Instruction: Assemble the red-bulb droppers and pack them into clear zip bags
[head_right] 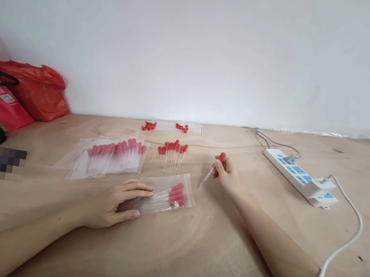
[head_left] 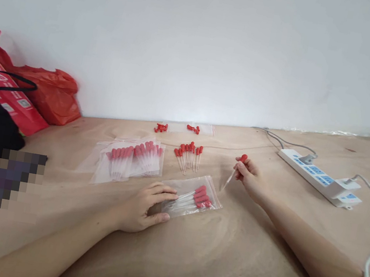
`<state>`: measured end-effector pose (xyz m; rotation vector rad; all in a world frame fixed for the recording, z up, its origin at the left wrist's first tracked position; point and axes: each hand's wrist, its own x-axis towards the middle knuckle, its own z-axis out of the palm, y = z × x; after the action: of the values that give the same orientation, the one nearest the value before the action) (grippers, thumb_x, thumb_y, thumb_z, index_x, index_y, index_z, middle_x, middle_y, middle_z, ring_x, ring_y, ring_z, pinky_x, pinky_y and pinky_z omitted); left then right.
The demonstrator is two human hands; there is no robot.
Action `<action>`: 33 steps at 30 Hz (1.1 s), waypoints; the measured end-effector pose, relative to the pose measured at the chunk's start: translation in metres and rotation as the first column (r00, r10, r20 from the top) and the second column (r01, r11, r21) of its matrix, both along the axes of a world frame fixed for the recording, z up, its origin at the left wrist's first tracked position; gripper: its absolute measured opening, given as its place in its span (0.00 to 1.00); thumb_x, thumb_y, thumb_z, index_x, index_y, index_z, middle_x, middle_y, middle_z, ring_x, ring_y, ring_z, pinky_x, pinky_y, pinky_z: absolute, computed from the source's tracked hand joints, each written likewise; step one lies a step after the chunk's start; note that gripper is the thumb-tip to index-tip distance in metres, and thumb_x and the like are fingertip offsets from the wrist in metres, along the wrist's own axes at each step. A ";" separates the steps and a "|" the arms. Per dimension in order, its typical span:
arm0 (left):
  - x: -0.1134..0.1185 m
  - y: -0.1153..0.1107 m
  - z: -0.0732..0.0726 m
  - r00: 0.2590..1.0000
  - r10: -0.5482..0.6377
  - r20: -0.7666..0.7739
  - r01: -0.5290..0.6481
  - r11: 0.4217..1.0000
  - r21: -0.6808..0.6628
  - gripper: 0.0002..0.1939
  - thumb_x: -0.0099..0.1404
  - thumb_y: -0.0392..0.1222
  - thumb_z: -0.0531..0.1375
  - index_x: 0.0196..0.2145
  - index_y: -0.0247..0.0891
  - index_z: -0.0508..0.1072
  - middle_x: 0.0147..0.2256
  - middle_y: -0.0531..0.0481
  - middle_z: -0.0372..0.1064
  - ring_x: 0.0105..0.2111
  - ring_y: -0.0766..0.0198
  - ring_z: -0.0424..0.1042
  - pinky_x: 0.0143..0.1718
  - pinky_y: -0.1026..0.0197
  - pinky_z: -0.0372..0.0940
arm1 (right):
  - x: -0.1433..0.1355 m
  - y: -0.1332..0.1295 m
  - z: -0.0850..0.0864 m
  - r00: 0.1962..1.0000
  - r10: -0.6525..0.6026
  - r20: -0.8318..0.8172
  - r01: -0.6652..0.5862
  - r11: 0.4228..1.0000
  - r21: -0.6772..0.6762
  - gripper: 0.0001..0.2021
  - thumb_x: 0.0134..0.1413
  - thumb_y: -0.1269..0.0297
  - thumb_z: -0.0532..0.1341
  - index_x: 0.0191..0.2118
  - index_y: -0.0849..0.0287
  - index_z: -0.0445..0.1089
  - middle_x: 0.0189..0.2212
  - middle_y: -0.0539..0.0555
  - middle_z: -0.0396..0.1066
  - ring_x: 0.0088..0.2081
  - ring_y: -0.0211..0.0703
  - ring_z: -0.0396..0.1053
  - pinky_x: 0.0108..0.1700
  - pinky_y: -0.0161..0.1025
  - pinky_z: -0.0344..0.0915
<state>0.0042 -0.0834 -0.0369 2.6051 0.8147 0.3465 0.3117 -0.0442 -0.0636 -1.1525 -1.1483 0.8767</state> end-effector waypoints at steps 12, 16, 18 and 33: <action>0.001 -0.002 0.004 1.000 0.011 -0.011 -0.012 1.000 -0.020 0.20 0.62 0.46 0.53 0.52 0.45 0.59 0.51 0.49 0.59 0.52 0.57 0.56 0.52 0.51 0.55 | -0.035 -0.009 -0.010 0.964 -0.054 -0.261 0.024 0.993 -0.115 0.20 0.40 0.58 0.62 0.34 0.53 0.48 0.23 0.44 0.64 0.23 0.35 0.66 0.28 0.37 0.67; 0.002 -0.002 0.005 1.000 0.020 -0.005 -0.020 1.000 -0.016 0.21 0.61 0.46 0.53 0.53 0.44 0.58 0.51 0.48 0.60 0.52 0.57 0.57 0.52 0.51 0.55 | -0.045 -0.018 -0.004 0.967 0.125 -0.223 -0.162 0.974 -0.158 0.20 0.38 0.53 0.62 0.33 0.56 0.53 0.22 0.44 0.64 0.18 0.30 0.61 0.20 0.31 0.60; 0.002 -0.002 0.005 1.000 0.022 -0.003 -0.022 1.000 -0.015 0.22 0.61 0.47 0.53 0.53 0.44 0.58 0.51 0.48 0.59 0.52 0.57 0.57 0.52 0.51 0.55 | -0.045 -0.020 -0.001 0.967 0.188 -0.174 -0.221 0.955 -0.198 0.20 0.36 0.53 0.64 0.32 0.58 0.57 0.20 0.43 0.63 0.15 0.27 0.56 0.15 0.28 0.53; 0.002 -0.002 0.004 1.000 0.017 0.004 -0.017 1.000 -0.015 0.22 0.61 0.47 0.53 0.53 0.43 0.57 0.51 0.47 0.59 0.52 0.57 0.56 0.52 0.51 0.54 | -0.037 -0.018 0.006 0.833 0.553 0.025 -0.523 0.800 -0.293 0.19 0.41 0.52 0.61 0.36 0.60 0.62 0.08 0.38 0.54 0.10 0.27 0.49 0.12 0.27 0.41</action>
<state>0.0058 -0.0852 -0.0330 2.5839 0.8357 0.3492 0.2745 -0.0621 -0.0581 -1.1161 -1.5195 1.4676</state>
